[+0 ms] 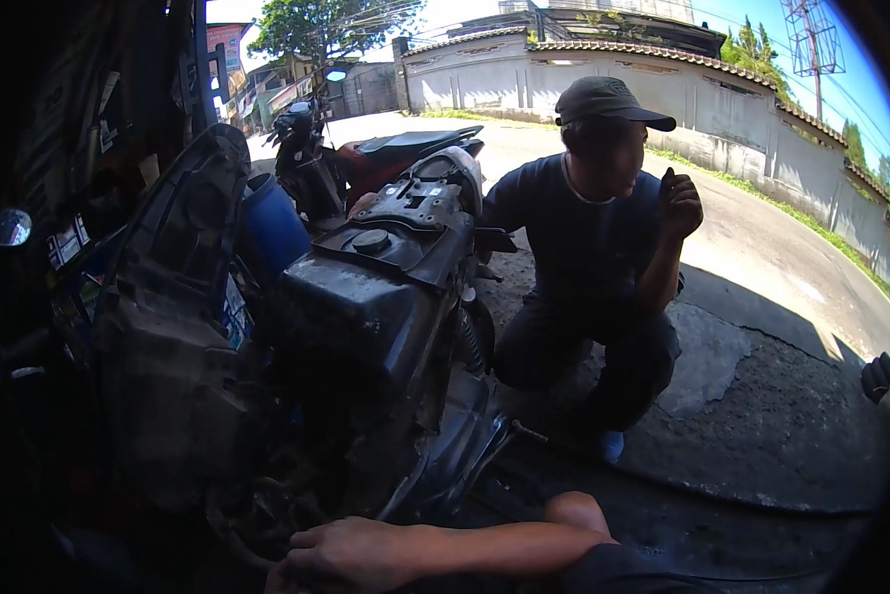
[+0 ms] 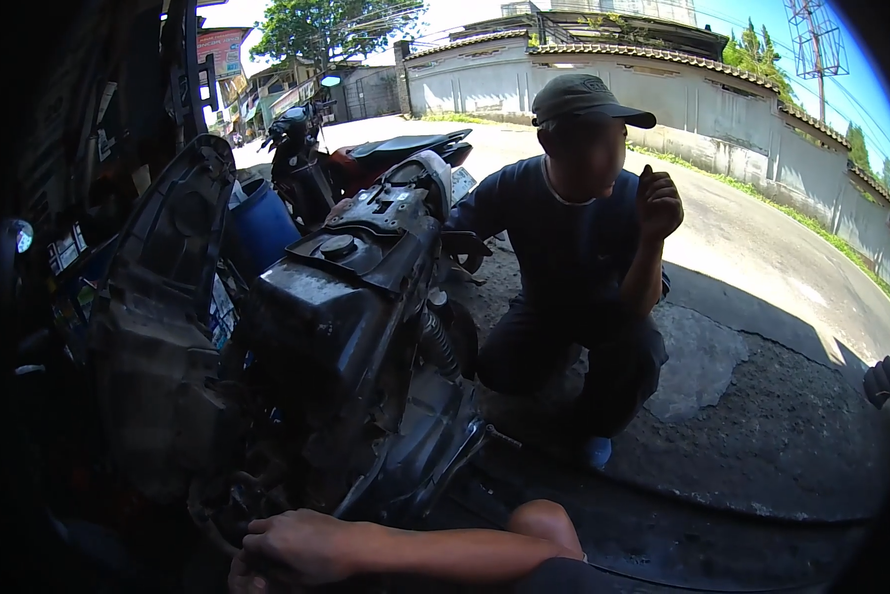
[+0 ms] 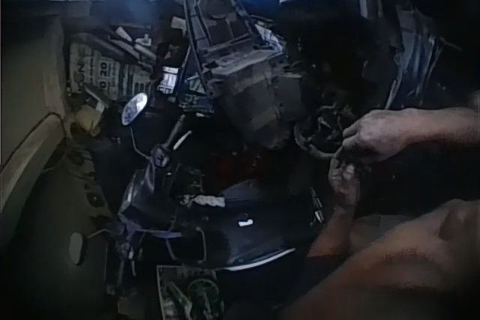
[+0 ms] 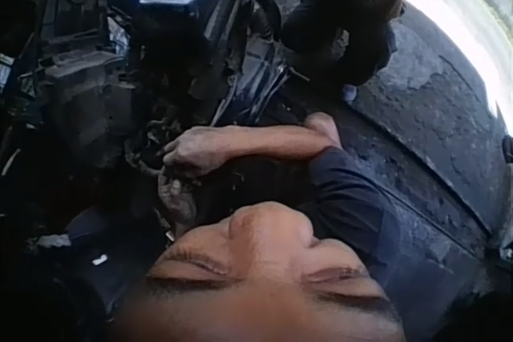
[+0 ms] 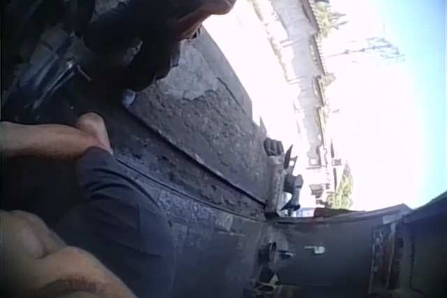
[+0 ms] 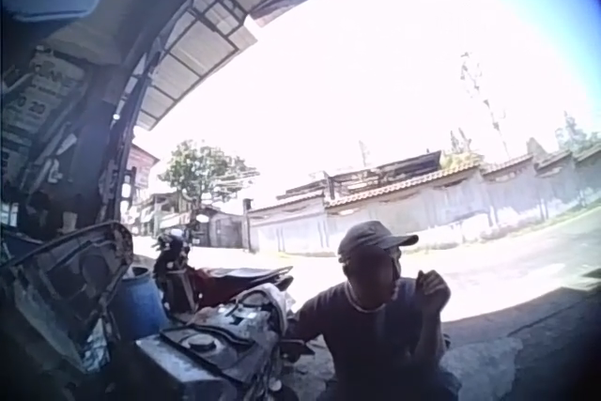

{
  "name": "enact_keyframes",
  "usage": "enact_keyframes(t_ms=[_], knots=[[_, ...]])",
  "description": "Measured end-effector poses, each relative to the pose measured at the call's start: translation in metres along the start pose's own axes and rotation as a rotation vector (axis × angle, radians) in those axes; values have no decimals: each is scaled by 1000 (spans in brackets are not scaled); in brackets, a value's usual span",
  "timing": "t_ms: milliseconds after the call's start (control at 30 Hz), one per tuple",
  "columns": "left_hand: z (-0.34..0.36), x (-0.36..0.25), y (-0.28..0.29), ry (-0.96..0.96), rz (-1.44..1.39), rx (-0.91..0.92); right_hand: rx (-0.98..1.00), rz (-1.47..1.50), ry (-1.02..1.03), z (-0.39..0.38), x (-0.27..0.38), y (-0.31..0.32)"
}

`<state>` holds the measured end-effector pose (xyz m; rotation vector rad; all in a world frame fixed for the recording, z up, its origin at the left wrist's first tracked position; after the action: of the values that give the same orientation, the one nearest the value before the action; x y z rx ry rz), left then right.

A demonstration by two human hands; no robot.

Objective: Inspecting and repairing electrical wiring and connectors inside the body of a motorcycle.

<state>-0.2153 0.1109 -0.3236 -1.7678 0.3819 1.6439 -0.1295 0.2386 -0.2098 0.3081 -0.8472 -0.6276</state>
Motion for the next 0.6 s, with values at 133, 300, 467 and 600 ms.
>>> enact_keyframes(t_ms=[133, 300, 467, 600], knots=[[-1, 0, 3, -4, -13, -10, -3, 21, -20, 1, -1, -1], [-2, -1, 4, -5, -27, -16, 10, 27, -41, 0, -1, -1], [-2, -3, 5, 0, -56, -9, 1, 7, -23, -1, -1, -2], [-4, -8, 0, -40, -23, -3, -4, 27, -28, -1, 0, -3]])
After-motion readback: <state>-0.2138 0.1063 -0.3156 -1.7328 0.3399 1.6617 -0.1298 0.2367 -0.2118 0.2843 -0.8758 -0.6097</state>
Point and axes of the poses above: each hand's wrist, its own z-axis towards the middle knuckle, its own y-axis out of the back of the hand, x = y × z, the point moved 8 cm from there along z, towards the middle knuckle, and after that the axes turned 14 degrees about -x, right-handed, at the moved point
